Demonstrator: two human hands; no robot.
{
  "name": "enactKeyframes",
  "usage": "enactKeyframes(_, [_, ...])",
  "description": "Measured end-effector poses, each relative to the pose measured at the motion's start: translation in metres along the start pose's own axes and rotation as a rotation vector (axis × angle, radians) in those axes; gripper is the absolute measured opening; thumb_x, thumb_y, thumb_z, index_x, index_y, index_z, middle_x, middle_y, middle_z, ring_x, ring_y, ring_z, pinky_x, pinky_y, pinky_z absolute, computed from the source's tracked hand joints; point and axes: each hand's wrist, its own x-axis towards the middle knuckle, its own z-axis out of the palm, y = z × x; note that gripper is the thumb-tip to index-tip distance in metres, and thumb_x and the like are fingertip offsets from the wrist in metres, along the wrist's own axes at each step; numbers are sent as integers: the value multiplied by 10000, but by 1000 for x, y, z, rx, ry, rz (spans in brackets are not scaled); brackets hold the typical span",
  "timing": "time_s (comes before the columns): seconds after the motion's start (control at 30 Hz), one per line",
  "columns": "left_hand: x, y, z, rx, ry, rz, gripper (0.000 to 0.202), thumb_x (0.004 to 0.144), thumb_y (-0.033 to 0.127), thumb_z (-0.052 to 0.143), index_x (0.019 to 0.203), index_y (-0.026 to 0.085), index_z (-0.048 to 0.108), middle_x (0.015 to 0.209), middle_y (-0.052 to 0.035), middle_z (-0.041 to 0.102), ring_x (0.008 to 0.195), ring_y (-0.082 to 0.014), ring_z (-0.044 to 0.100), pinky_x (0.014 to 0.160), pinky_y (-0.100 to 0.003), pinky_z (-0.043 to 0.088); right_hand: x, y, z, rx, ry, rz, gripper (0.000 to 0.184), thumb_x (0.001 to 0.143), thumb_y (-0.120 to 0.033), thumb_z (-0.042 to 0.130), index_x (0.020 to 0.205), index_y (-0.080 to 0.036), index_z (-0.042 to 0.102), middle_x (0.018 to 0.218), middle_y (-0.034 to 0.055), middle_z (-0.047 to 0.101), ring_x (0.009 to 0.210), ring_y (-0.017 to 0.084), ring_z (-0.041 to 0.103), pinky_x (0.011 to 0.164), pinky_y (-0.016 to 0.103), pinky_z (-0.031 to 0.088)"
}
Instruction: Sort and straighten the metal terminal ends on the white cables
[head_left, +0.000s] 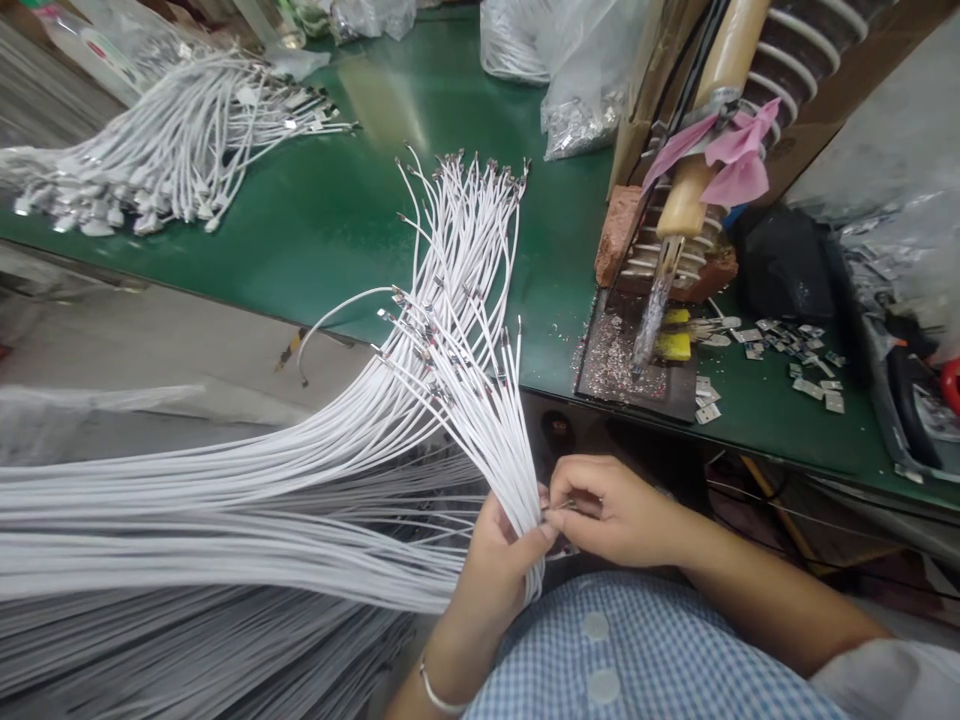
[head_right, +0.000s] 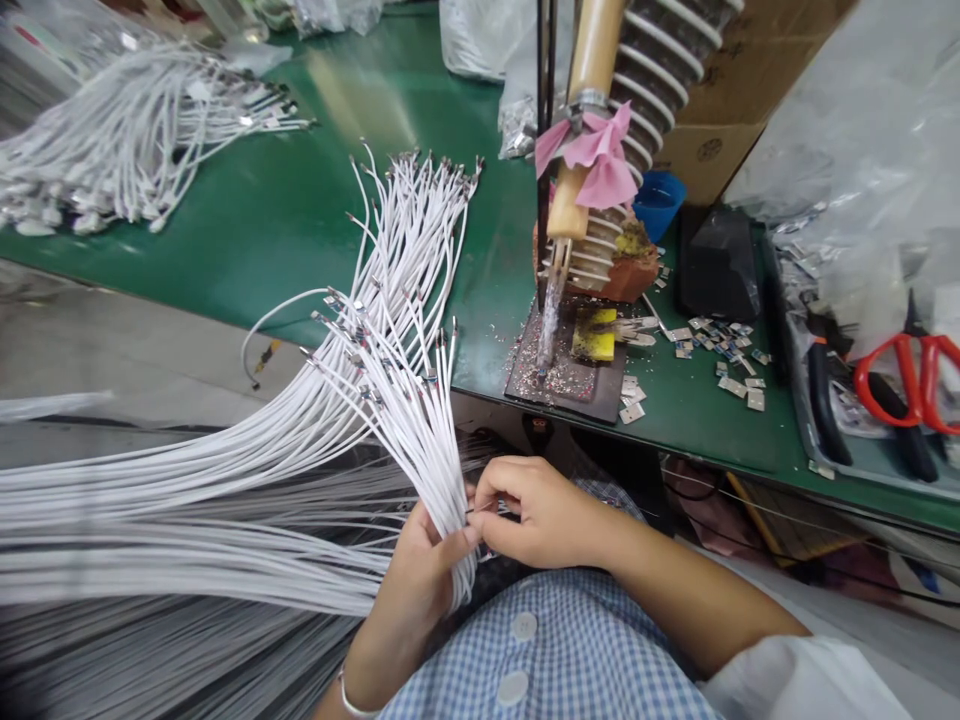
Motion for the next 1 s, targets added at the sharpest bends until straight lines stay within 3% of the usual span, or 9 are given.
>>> enactKeyframes(0.2, [3,-3,-1,85,-29,79,346,548,143,782,842,150,600,719,-5,657,664,-149,605,623,-248,475,0,-1,7,45,26,48,97,708,-84,558,760,-160,526,652,-38,494,553,68,442,490,169,336])
enactKeyframes(0.3, [1,-2,0,86,-28,48,349,535,92,758,837,155,595,722,-1,652,679,-155,600,645,-259,471,1,-3,6,7,-39,-3,110,685,-58,548,703,-162,518,626,-45,473,519,59,403,463,166,306])
enactKeyframes(0.43, [1,1,0,-6,-44,5,310,530,70,698,815,152,608,702,2,637,671,-149,588,639,-255,456,-2,-2,-1,60,-115,45,105,727,-71,511,751,-170,486,581,-66,436,470,50,362,427,157,281])
enactKeyframes(0.57, [7,12,-3,-35,-77,8,235,556,124,705,774,143,619,576,17,596,567,-127,560,569,-238,423,-8,3,-8,63,-100,81,67,756,-109,495,773,-172,482,553,-75,382,465,60,346,425,170,279])
enactKeyframes(0.67, [14,29,-6,-3,-182,69,258,645,264,704,856,132,636,456,8,569,486,-149,549,517,-257,399,-14,8,-13,48,-62,79,99,742,-89,488,800,-167,511,580,-60,404,502,73,376,469,189,315])
enactKeyframes(0.77, [16,48,-7,-11,-284,168,253,680,348,688,823,142,663,420,-9,558,469,-170,545,505,-280,395,-18,10,-16,122,-40,87,82,767,-119,486,825,-161,526,643,-23,480,535,84,421,501,207,359])
enactKeyframes(0.9, [7,64,-8,-41,-368,344,134,676,306,695,754,199,669,431,3,530,455,-153,521,482,-274,396,-21,11,-21,281,-15,65,50,803,-166,486,831,-161,527,748,41,576,630,122,512,576,257,424])
enactKeyframes(1.0, [-2,66,-7,-102,-474,357,85,712,270,656,791,244,641,399,52,440,317,-96,422,392,-238,354,-20,10,-24,346,-3,34,42,819,-199,504,828,-168,530,758,49,592,679,141,544,614,279,442])
